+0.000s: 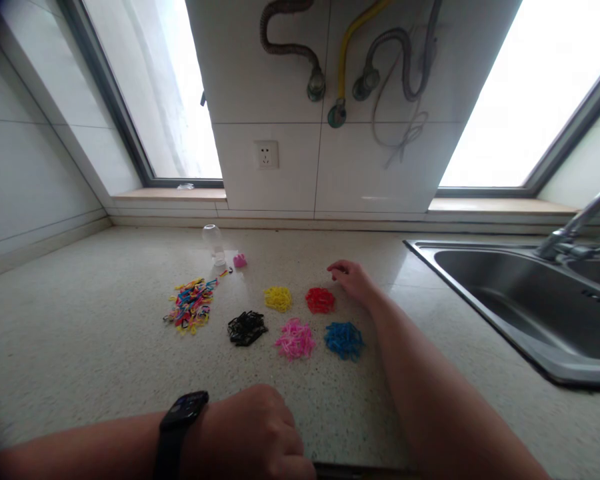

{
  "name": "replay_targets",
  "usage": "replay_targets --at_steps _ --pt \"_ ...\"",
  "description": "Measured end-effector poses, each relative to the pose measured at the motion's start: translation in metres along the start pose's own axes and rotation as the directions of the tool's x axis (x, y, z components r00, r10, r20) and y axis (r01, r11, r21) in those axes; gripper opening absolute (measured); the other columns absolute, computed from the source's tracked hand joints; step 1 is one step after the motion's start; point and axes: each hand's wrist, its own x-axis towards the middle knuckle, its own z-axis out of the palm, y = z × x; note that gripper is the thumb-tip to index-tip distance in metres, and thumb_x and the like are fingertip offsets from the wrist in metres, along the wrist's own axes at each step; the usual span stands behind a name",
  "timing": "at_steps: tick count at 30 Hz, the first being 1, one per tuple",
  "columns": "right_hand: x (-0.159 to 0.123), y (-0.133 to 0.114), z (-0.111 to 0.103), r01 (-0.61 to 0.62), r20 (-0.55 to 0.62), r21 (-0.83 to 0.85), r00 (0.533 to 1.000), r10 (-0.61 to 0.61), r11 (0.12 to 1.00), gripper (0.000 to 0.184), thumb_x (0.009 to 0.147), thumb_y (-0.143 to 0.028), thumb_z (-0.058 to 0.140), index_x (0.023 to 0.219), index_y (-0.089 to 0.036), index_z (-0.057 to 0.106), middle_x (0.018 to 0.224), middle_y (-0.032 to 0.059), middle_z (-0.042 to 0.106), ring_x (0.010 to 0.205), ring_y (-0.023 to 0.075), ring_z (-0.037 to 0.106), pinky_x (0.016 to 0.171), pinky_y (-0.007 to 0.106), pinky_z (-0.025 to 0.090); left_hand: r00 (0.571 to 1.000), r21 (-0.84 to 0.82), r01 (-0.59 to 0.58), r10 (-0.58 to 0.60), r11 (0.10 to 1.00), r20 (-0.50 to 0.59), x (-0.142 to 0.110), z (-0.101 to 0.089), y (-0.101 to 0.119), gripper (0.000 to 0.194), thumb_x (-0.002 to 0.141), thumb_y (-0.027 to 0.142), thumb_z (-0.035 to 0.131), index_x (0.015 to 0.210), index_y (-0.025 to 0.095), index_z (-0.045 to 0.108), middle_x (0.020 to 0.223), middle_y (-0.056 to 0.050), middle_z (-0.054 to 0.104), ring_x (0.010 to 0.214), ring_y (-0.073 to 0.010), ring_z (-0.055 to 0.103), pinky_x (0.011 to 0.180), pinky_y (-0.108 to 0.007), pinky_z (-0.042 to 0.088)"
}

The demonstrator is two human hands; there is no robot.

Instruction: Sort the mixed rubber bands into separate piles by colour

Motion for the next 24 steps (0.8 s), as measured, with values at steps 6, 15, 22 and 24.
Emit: replay_targets --at_steps 6,15,22,24 --pt "0.004 0.007 0.004 0.068 0.055 -0.072 0.996 -0.064 0.995 0.025 0.084 -0.028 0.055 0.096 -0.017 0.074 0.075 0.0052 0.071 0.070 0.0180 0.063 0.066 0.029 0.047 1.000 0.000 -0.001 0.001 1.000 -0.005 0.000 0.002 -0.001 0.017 0.097 0.027 0.052 0.081 0.020 0.053 0.061 0.005 0.055 0.053 -0.0127 0.050 0.042 -0.031 0.029" --pt "0.005 0.007 0.004 0.071 0.081 -0.093 0.995 -0.063 0.993 0.022 0.084 -0.027 0.056 0.093 -0.018 0.074 0.071 0.0040 0.071 0.068 0.0171 0.064 0.068 0.028 0.048 1.000 -0.015 -0.003 0.003 1.000 0.007 0.001 -0.002 0.000 0.017 0.097 0.027 0.052 0.081 0.020 0.055 0.061 0.005 0.058 0.053 -0.0123 0.051 0.042 -0.029 0.030" --pt "0.004 0.004 0.002 0.076 0.097 -0.117 0.993 -0.065 0.990 0.024 0.083 -0.029 0.056 0.094 -0.017 0.074 0.071 0.0025 0.070 0.066 0.0163 0.063 0.063 0.026 0.047 1.000 -0.041 0.002 -0.002 0.999 0.021 0.000 -0.006 0.000 0.012 0.092 0.028 0.060 0.082 0.021 0.057 0.063 0.005 0.061 0.055 -0.0128 0.056 0.043 -0.029 0.032" --pt "0.004 0.004 0.001 0.079 0.096 -0.125 0.993 -0.067 0.989 0.025 0.083 -0.029 0.056 0.094 -0.017 0.074 0.071 0.0030 0.071 0.066 0.0164 0.063 0.063 0.027 0.046 0.999 -0.065 0.014 -0.011 0.998 0.039 -0.001 -0.012 -0.003 0.011 0.090 0.029 0.063 0.082 0.022 0.059 0.065 0.005 0.063 0.057 -0.0128 0.057 0.043 -0.029 0.032"
